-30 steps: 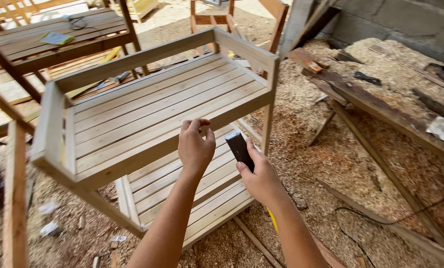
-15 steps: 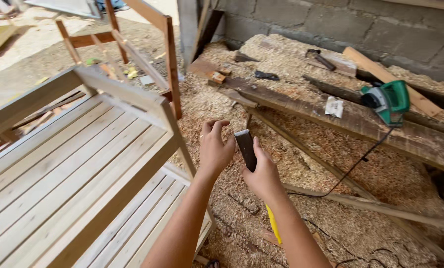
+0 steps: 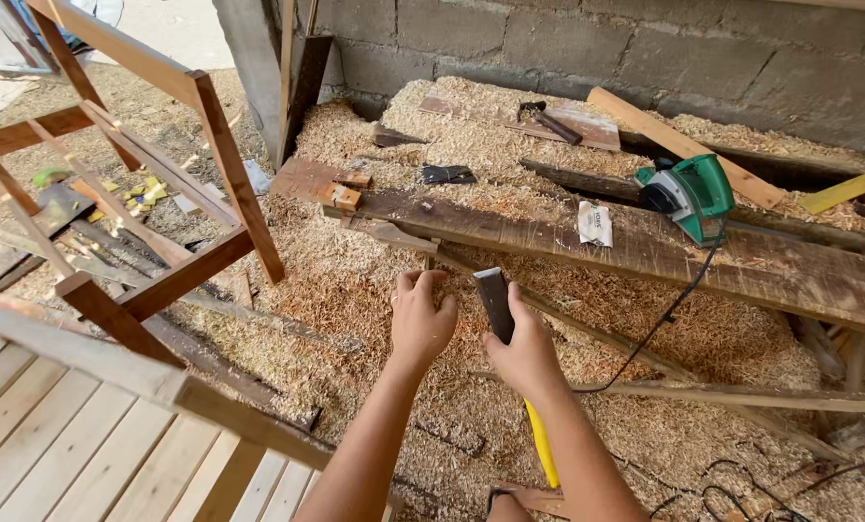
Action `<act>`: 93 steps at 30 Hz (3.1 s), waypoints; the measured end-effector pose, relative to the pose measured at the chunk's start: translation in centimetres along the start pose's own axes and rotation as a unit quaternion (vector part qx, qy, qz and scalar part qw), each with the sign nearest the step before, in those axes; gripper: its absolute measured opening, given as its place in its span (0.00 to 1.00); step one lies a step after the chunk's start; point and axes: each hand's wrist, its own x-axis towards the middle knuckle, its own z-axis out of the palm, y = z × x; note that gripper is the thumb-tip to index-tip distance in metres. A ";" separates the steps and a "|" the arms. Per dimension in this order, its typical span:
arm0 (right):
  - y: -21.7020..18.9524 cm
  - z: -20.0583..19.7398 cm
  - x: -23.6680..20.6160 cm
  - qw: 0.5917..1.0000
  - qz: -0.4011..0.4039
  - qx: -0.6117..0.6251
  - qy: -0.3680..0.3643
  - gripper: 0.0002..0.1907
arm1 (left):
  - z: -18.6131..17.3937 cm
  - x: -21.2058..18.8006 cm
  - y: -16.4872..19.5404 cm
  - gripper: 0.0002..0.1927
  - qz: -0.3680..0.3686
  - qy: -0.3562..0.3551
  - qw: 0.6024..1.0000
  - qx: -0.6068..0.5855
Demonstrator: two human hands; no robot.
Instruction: The person smooths the edges of a wooden shelf unit using a hand scraper, then wipes the surface with a cloth. The person works on multiple edges and corners of the shelf unit.
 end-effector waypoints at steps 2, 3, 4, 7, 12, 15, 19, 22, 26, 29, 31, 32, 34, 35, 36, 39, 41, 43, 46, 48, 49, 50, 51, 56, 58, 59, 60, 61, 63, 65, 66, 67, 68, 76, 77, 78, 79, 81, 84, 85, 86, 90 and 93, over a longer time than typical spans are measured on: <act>1.1 0.0 3.0 1.000 0.027 0.000 -0.011 0.49 | 1.5 2.1 0.0 0.20 -0.040 -0.028 0.999 0.017; 1.8 -0.1 4.6 0.998 0.051 -0.005 -0.025 0.49 | 2.3 3.1 -0.1 0.20 -0.061 -0.042 0.997 0.026; 2.5 -0.1 6.3 0.996 0.074 -0.012 -0.040 0.49 | 3.0 4.3 -0.2 0.20 -0.059 -0.039 0.997 0.035; 4.9 0.4 12.4 0.999 0.025 0.012 -0.019 0.48 | 5.6 8.4 -0.8 0.20 -0.060 -0.025 0.997 0.051; 10.0 1.2 24.4 0.998 0.035 0.029 -0.048 0.47 | 10.9 17.8 -0.6 0.21 -0.092 -0.039 0.991 0.085; 14.2 1.3 30.0 0.996 0.053 0.035 -0.068 0.48 | 14.8 22.8 0.6 0.25 -0.109 -0.083 0.982 0.128; 19.6 1.5 36.3 0.999 0.023 -0.005 -0.038 0.47 | 20.6 27.1 0.6 0.31 -0.083 -0.083 0.980 0.157; 22.8 1.6 39.2 0.996 0.043 -0.025 -0.073 0.47 | 24.2 29.1 0.6 0.36 -0.063 -0.126 0.965 0.220; 25.9 2.1 42.7 0.994 0.002 -0.100 -0.047 0.46 | 28.9 32.2 0.7 0.41 -0.084 -0.224 0.931 0.274; 27.5 2.7 45.6 0.992 0.009 -0.111 -0.057 0.45 | 31.8 34.5 0.3 0.44 -0.079 -0.247 0.914 0.311; 28.4 3.1 46.9 0.993 0.005 -0.105 -0.051 0.43 | 33.1 35.5 -0.2 0.45 -0.085 -0.245 0.914 0.313; 28.7 3.4 47.4 0.991 0.011 -0.115 -0.063 0.44 | 33.6 35.9 -0.4 0.45 -0.091 -0.238 0.917 0.307; 29.1 3.8 48.0 0.987 0.021 -0.134 -0.082 0.46 | 34.3 36.3 -0.9 0.44 -0.102 -0.230 0.921 0.297; 29.3 4.0 48.1 0.987 0.014 -0.132 -0.086 0.46 | 34.7 36.4 -1.2 0.44 -0.108 -0.231 0.921 0.293; 29.5 4.2 48.1 0.987 0.007 -0.130 -0.090 0.45 | 34.9 36.4 -1.4 0.44 -0.115 -0.231 0.922 0.289; 29.4 4.4 48.1 0.986 0.011 -0.137 -0.093 0.46 | 35.2 36.3 -1.6 0.44 -0.137 -0.252 0.920 0.267; 29.1 4.3 48.5 0.985 0.015 -0.145 -0.091 0.46 | 35.2 36.3 -1.6 0.43 -0.152 -0.267 0.912 0.272; 28.6 4.2 49.4 0.984 0.008 -0.152 -0.087 0.46 | 35.2 36.3 -1.5 0.44 -0.160 -0.273 0.908 0.275; 27.5 4.6 51.5 0.986 -0.011 -0.152 -0.069 0.41 | 35.8 36.7 -0.9 0.44 -0.153 -0.265 0.911 0.277; 26.9 5.0 52.6 0.985 -0.036 -0.166 -0.039 0.38 | 36.5 37.0 -0.3 0.43 -0.132 -0.252 0.914 0.289; 26.8 5.2 52.9 0.984 -0.048 -0.172 -0.023 0.37 | 36.9 37.1 0.0 0.43 -0.134 -0.258 0.916 0.276; 26.8 5.1 53.1 0.982 -0.053 -0.178 -0.016 0.36 | 37.2 37.2 0.4 0.42 -0.135 -0.266 0.918 0.262; 27.0 4.9 53.1 0.981 -0.056 -0.186 -0.009 0.35 | 37.4 37.2 0.8 0.42 -0.135 -0.274 0.919 0.247; 30.4 1.7 52.1 0.969 -0.011 -0.245 0.042 0.40 | 38.8 36.7 2.3 0.44 -0.108 -0.275 0.926 0.235; 31.6 -0.3 51.7 0.931 0.048 -0.360 0.044 0.49 | 39.3 36.6 3.0 0.45 -0.099 -0.278 0.927 0.233; 31.9 -1.1 51.6 0.926 0.072 -0.368 0.033 0.50 | 39.5 36.5 3.3 0.44 -0.088 -0.274 0.928 0.236; 32.1 -1.8 51.4 0.921 0.095 -0.377 0.021 0.51 | 39.8 36.4 3.6 0.44 -0.078 -0.269 0.929 0.240; 32.2 -2.4 51.3 0.916 0.117 -0.384 0.009 0.52 | 40.1 36.4 3.9 0.44 -0.076 -0.272 0.928 0.243; 32.1 -3.3 51.2 0.933 0.155 -0.320 -0.056 0.48 | 40.5 36.4 4.4 0.44 -0.073 -0.277 0.925 0.250; 32.2 -3.8 51.3 0.931 0.178 -0.297 -0.111 0.45 | 40.8 36.5 4.6 0.44 -0.076 -0.279 0.927 0.240; 32.4 -4.0 51.4 0.925 0.180 -0.308 -0.131 0.45 | 40.8 36.5 4.7 0.44 -0.078 -0.280 0.928 0.234; 32.7 -4.0 51.5 0.919 0.180 -0.318 -0.149 0.45 | 40.9 36.4 4.7 0.44 -0.074 -0.278 0.927 0.239; 33.1 -4.1 51.7 0.918 0.180 -0.324 -0.144 0.46 | 40.8 36.4 4.7 0.44 -0.070 -0.277 0.927 0.244; 34.2 -3.7 51.4 0.924 0.090 -0.360 -0.095 0.30 | 38.9 36.0 4.7 0.41 -0.064 -0.266 0.941 0.200; 33.5 -3.3 51.0 0.951 0.060 -0.296 -0.067 0.33 | 38.5 35.9 4.8 0.40 -0.062 -0.245 0.953 0.166; 32.4 -2.8 50.5 0.972 0.029 -0.230 -0.040 0.35 | 38.0 35.8 4.8 0.39 -0.061 -0.224 0.964 0.132; 31.0 -1.9 49.9 0.987 -0.001 -0.163 -0.013 0.38 | 37.6 35.8 4.8 0.39 -0.167 -0.222 0.961 -0.009; 27.9 0.4 48.5 0.970 -0.135 -0.201 -0.038 0.28 | 36.8 36.0 4.8 0.38 -0.356 -0.196 0.866 -0.290; 24.2 3.5 46.1 0.934 -0.316 -0.159 0.049 0.21 | 35.0 36.2 3.7 0.35 -0.384 -0.130 0.831 -0.381; 23.4 4.4 45.5 0.931 -0.332 -0.146 0.041 0.17 | 34.3 36.3 3.2 0.31 -0.402 -0.096 0.824 -0.388; 22.8 4.9 44.9 0.927 -0.348 -0.133 0.033 0.13 | 33.5 36.3 2.6 0.26 -0.419 -0.061 0.815 -0.395; 20.9 5.9 43.1 0.922 -0.378 -0.084 -0.019 0.13 | 28.6 35.7 -0.1 0.16 -0.414 0.115 0.828 -0.361; 18.2 6.4 41.7 0.934 -0.345 -0.063 -0.066 0.13 | 23.9 34.7 -1.7 0.18 -0.379 0.212 0.836 -0.335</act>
